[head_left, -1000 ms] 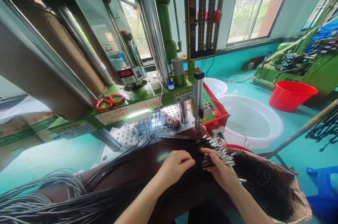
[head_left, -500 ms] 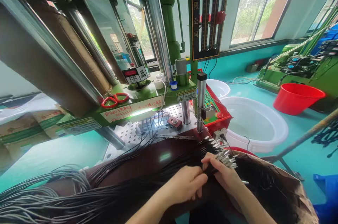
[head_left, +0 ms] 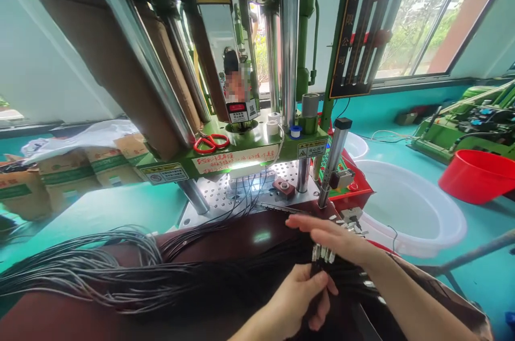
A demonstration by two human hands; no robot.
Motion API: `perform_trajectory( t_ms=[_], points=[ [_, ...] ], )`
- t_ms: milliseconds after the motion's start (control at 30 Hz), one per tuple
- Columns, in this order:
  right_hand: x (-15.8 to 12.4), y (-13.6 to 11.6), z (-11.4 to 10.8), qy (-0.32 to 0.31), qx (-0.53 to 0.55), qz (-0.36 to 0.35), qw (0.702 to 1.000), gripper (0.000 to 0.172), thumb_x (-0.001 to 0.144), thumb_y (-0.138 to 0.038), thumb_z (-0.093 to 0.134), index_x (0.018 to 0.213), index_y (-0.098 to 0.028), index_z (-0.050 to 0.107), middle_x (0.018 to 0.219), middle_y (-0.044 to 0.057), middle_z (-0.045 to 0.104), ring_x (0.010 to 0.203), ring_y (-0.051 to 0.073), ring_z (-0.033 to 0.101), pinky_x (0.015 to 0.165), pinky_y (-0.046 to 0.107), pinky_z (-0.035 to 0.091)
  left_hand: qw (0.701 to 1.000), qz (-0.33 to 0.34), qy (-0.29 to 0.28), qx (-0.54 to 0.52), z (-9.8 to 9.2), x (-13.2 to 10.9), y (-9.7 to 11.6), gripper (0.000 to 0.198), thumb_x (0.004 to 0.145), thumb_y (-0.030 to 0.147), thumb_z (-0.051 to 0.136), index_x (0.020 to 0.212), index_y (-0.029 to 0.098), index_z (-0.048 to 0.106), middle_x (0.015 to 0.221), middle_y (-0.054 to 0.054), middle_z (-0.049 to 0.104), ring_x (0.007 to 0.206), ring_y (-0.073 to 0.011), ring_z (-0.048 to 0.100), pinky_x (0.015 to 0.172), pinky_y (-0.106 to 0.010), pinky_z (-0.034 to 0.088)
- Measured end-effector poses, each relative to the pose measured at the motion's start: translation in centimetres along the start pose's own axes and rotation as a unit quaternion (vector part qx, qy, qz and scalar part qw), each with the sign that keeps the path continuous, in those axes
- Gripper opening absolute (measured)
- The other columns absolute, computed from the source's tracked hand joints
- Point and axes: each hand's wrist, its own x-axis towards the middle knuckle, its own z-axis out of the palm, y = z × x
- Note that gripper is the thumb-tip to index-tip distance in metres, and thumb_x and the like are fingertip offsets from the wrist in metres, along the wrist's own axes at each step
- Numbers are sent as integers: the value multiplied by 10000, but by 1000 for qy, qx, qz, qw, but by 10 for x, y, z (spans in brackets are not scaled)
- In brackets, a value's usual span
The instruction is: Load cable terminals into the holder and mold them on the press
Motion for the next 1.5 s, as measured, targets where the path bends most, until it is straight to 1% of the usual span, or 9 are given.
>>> perform_trajectory(
  t_ms=[167,367,533,700,867,967,1100,1300,1500],
  points=[
    [13,-10,16,-105,-198,58,973,502,854,-421,479,1318,-236,432,1321,70,491,1201,251,439,1009,407,322,997,19,21,-65,0,5,-6,453,641,554,609,737,115,550,413,23,503,298,-84,427,285,-188,325],
    [28,8,17,-38,-261,65,962,427,903,-379,384,1305,-249,448,1299,59,516,1116,224,518,917,360,429,986,51,108,-119,-4,12,-5,492,593,593,639,731,135,521,405,65,447,261,-50,336,261,-179,234],
    [56,46,3,118,-566,113,808,379,832,-100,436,1200,-87,525,1058,191,624,1028,304,556,903,453,390,959,106,206,-163,-26,5,9,479,574,566,681,741,163,483,414,108,387,292,-15,255,291,-159,177],
    [66,61,3,115,-597,156,779,309,712,28,400,958,-46,571,987,256,592,979,370,548,836,515,370,965,94,202,-140,-40,-7,16,479,565,564,688,733,172,469,409,115,370,300,-11,237,303,-165,155],
    [52,36,2,57,-504,196,839,106,686,-103,455,749,-170,507,730,74,624,708,244,622,644,354,457,972,75,194,-105,-41,-8,16,473,583,579,664,731,182,453,400,123,343,304,-8,199,306,-169,119],
    [23,26,9,27,-407,252,878,122,696,-130,362,726,-202,457,501,-61,470,360,109,482,371,221,385,976,67,187,-87,-39,-9,16,470,601,593,641,730,185,449,401,127,327,302,-6,186,311,-172,99],
    [-24,39,37,108,-59,256,959,281,704,-184,388,969,-205,478,466,-114,393,254,56,320,252,160,263,986,21,151,-65,-29,-14,16,456,634,604,602,750,188,455,404,132,314,294,-3,161,317,-175,79],
    [-52,75,67,349,210,126,905,441,845,-474,456,1185,-193,436,479,-94,457,244,32,293,239,134,223,993,-29,101,46,-7,-4,19,374,663,499,633,787,203,441,405,146,264,299,-7,164,333,-164,75],
    [-52,80,56,391,171,103,898,530,846,-528,449,1246,-181,423,468,-80,459,273,60,361,256,159,246,982,-28,145,118,-4,10,11,331,650,449,656,747,166,513,425,122,303,317,-12,218,340,-173,119]
  ],
)
